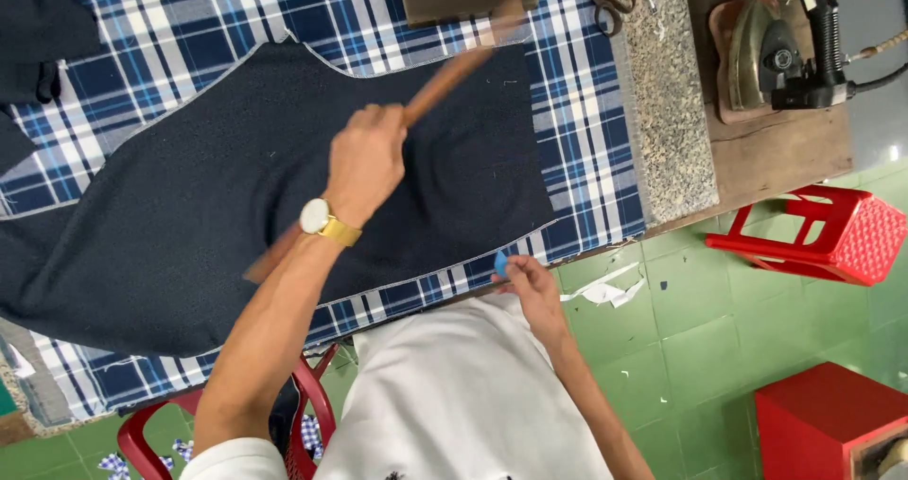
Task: The person irons a dark blue fabric piece on a plaid-covered table, then marks it with a ruler and chalk. They move the fabric to a sewing machine, return it to the table, and continue ironing and folding the fabric.
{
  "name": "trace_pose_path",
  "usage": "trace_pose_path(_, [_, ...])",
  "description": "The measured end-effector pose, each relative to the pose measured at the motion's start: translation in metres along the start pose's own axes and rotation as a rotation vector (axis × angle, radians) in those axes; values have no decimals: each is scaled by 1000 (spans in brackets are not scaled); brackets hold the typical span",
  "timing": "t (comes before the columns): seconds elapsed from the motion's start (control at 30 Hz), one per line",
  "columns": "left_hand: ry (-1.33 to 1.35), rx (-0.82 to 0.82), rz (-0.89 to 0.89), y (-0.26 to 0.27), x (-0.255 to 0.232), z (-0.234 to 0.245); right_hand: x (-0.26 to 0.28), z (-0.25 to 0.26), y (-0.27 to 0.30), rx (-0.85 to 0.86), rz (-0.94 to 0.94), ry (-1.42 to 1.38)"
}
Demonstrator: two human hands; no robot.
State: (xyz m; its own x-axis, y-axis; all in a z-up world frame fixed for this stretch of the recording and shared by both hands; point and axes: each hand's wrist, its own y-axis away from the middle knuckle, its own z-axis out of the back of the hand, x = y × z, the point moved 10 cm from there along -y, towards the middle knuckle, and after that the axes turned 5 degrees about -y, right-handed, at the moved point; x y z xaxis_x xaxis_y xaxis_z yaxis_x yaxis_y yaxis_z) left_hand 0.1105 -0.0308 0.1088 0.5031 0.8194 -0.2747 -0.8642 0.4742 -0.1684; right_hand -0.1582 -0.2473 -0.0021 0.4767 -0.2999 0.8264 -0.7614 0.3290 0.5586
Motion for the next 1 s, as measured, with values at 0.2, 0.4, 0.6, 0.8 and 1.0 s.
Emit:
trace_pose_path(0.2, [661,-132,298,-23,21,76,38,-65,8,274,13,-138])
trace_pose_path(0.4, [1064,-184,490,6,39,-25,51,-92,-1,514,3,-226])
trace_pose_path(0.6, [944,44,586,35,-14,-45,16,-83,-6,745,-109,-111])
trace_pose_path(0.8, [581,305,530,88,-59,-85,26,-71,24,930,-163,-89])
trace_pose_path(1.0, [535,413,665,107,-95,-86,62,17,-77,499,417,401])
